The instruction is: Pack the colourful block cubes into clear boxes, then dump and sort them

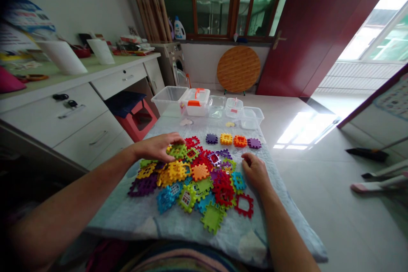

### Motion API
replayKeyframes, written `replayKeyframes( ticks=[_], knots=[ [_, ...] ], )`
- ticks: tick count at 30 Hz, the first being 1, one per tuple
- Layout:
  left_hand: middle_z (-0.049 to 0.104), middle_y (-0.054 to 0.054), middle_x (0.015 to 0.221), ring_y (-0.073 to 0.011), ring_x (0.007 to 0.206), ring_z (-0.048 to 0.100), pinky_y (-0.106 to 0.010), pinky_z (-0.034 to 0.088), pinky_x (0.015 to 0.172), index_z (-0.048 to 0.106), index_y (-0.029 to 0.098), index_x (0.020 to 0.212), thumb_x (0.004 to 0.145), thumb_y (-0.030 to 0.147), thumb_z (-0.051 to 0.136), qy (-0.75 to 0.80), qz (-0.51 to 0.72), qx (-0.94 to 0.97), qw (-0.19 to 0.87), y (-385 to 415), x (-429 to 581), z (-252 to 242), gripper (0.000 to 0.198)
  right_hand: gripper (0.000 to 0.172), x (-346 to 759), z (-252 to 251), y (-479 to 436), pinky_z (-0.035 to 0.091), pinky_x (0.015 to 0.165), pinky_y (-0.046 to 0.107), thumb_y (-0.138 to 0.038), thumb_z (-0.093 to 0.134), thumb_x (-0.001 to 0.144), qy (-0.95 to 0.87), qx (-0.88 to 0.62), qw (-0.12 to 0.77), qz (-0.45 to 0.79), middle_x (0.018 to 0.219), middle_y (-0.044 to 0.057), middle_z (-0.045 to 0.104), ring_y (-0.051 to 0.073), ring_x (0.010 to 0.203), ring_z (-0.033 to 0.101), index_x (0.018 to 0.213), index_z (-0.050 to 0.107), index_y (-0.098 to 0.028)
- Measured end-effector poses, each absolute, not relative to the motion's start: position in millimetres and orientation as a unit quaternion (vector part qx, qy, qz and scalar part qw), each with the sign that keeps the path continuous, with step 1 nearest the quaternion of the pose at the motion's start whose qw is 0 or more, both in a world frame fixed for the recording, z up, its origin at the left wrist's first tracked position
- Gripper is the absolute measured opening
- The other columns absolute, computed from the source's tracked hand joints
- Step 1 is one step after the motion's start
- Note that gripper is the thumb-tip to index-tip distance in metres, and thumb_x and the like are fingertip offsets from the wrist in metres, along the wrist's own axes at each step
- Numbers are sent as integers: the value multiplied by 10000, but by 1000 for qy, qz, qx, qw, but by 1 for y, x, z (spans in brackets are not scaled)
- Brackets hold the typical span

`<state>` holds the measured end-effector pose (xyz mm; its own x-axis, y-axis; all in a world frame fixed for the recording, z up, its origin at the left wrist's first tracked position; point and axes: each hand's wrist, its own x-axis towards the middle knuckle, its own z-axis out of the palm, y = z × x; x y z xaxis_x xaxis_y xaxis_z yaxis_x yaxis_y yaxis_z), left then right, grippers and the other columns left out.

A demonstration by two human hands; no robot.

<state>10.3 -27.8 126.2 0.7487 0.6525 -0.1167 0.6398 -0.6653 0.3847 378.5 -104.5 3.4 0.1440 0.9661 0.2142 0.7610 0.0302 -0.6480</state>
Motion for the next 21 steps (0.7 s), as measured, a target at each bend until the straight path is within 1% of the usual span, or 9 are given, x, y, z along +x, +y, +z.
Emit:
replayKeyframes(
  ticks=[4,6,9,14,18,21],
  knots=[
    [611,-68,1097,-198,975,607,-289,477,884,589,150,1146,667,298,679,396,80,892,202,5,-1,116,509,347,378,4,-105,475,713,331,-367,452,785,-638,-676,333,158,824,57,712,209,729,639,963,681,-177],
    [615,-71,1105,-204,992,610,-290,476,901,598,149,1141,658,290,685,404,98,892,178,23,4,108,511,349,377,5,-105,477,707,333,-378,451,782,-636,-678,334,158,805,55,708,211,720,638,953,680,-177],
    [633,-82,1077,-221,973,616,-297,485,884,631,132,1094,630,238,686,415,91,895,135,47,23,98,479,361,377,6,-105,482,695,336,-394,459,771,-630,-682,335,159,755,50,695,215,699,634,947,681,-170],
    [643,-76,1070,-229,928,634,-294,500,848,661,139,1071,590,223,721,447,81,883,120,76,59,78,492,344,378,3,-104,482,726,339,-377,457,780,-631,-679,337,163,795,51,706,216,739,643,954,679,-179],
    [644,-73,1095,-238,927,651,-275,507,825,668,152,1101,565,217,732,472,59,872,114,88,77,59,543,338,379,1,-103,476,710,332,-378,459,792,-636,-676,336,161,783,45,695,210,723,632,962,674,-180],
    [632,-90,1146,-241,937,659,-269,510,814,658,153,1143,577,213,719,490,42,864,109,94,81,49,572,343,380,1,-103,481,719,336,-383,463,789,-631,-675,340,173,791,50,696,214,736,638,962,672,-174]
  ],
)
